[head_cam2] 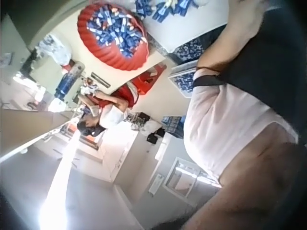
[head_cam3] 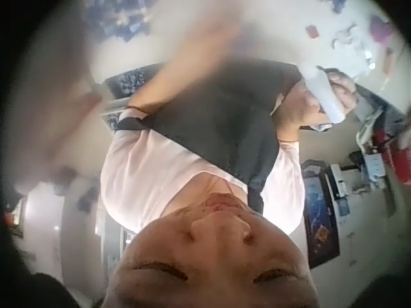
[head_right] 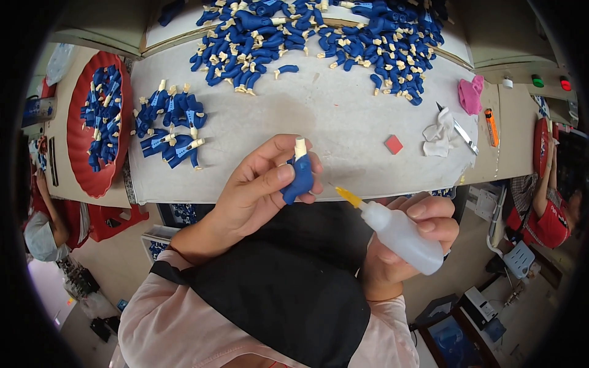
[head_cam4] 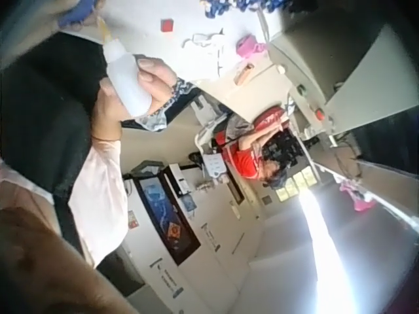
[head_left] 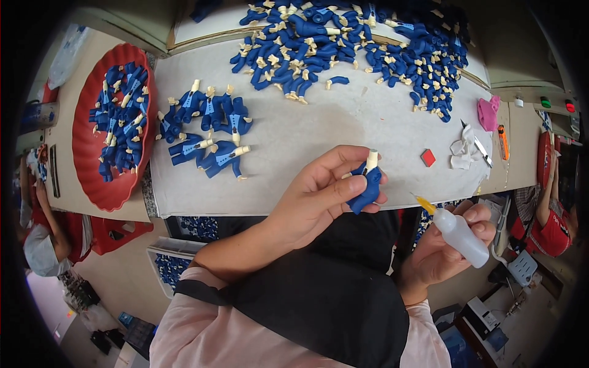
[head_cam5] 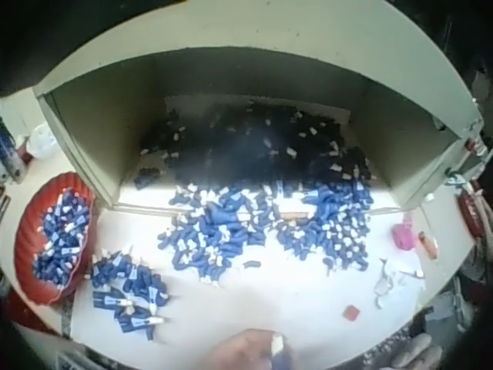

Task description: The person assembles small blue toy figures by applying adhesive from a bottle to components and joining them together.

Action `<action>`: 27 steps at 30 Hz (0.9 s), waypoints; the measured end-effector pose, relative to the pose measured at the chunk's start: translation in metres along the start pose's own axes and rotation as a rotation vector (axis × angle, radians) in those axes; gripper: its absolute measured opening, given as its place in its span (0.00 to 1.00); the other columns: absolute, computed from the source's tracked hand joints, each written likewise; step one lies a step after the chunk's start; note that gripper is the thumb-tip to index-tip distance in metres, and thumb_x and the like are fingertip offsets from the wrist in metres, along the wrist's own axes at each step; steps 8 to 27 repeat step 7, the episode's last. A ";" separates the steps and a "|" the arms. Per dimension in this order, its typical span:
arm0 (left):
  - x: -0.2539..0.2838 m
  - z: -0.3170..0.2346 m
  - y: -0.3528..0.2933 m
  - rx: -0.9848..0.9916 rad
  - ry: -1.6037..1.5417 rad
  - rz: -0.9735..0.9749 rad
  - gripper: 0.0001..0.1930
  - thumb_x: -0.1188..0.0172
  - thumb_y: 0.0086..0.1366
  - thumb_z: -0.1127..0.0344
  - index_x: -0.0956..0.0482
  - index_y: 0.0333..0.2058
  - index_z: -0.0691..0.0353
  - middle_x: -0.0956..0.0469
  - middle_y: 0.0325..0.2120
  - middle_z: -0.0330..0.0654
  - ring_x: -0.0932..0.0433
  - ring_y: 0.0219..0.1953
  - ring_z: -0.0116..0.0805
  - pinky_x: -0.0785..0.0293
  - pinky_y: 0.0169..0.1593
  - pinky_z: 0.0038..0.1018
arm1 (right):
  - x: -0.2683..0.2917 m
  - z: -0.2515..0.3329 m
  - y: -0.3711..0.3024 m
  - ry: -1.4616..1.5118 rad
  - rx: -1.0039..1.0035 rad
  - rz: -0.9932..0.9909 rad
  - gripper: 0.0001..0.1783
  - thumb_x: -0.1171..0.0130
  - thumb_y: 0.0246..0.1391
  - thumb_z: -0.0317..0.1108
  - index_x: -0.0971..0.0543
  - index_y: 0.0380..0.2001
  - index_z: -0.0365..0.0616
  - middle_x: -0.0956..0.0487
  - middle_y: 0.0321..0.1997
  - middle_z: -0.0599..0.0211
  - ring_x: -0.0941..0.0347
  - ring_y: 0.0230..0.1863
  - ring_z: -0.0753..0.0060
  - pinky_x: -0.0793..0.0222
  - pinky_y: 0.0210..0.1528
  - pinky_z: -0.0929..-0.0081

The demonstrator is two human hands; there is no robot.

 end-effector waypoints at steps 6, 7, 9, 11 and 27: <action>-0.005 0.011 0.002 0.115 -0.243 0.086 0.17 0.57 0.61 0.70 0.42 0.50 0.60 0.36 0.40 0.50 0.28 0.38 0.35 0.27 0.41 0.25 | -0.022 0.021 -0.009 -0.218 0.259 0.311 0.26 0.31 0.30 0.35 0.35 0.33 0.46 0.36 0.33 0.66 0.35 0.23 0.74 0.34 0.21 0.84; -0.006 0.012 0.002 0.128 -0.275 0.096 0.17 0.57 0.61 0.70 0.42 0.50 0.59 0.37 0.40 0.50 0.28 0.38 0.36 0.27 0.42 0.24 | -0.021 0.021 -0.009 -0.221 0.257 0.307 0.26 0.31 0.30 0.35 0.35 0.33 0.46 0.36 0.33 0.66 0.35 0.23 0.74 0.34 0.21 0.84; -0.006 0.012 0.002 0.128 -0.275 0.096 0.17 0.57 0.61 0.70 0.42 0.50 0.59 0.37 0.40 0.50 0.28 0.38 0.36 0.27 0.42 0.24 | -0.021 0.021 -0.009 -0.221 0.257 0.307 0.26 0.31 0.30 0.35 0.35 0.33 0.46 0.36 0.33 0.66 0.35 0.23 0.74 0.34 0.21 0.84; -0.006 0.012 0.002 0.128 -0.275 0.096 0.17 0.57 0.61 0.70 0.42 0.50 0.59 0.37 0.40 0.50 0.28 0.38 0.36 0.27 0.42 0.24 | -0.021 0.021 -0.009 -0.221 0.257 0.307 0.26 0.31 0.30 0.35 0.35 0.33 0.46 0.36 0.33 0.66 0.35 0.23 0.74 0.34 0.21 0.84; -0.006 0.012 0.002 0.128 -0.275 0.096 0.17 0.57 0.61 0.70 0.42 0.50 0.59 0.37 0.40 0.50 0.28 0.38 0.36 0.27 0.42 0.24 | -0.021 0.021 -0.009 -0.221 0.257 0.307 0.26 0.31 0.30 0.35 0.35 0.33 0.46 0.36 0.33 0.66 0.35 0.23 0.74 0.34 0.21 0.84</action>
Point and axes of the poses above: each hand's wrist, its own y-axis towards the middle knuckle, its own x-axis out of the back of the hand, z = x × y, the point moved 9 cm from there along y, towards the middle knuckle
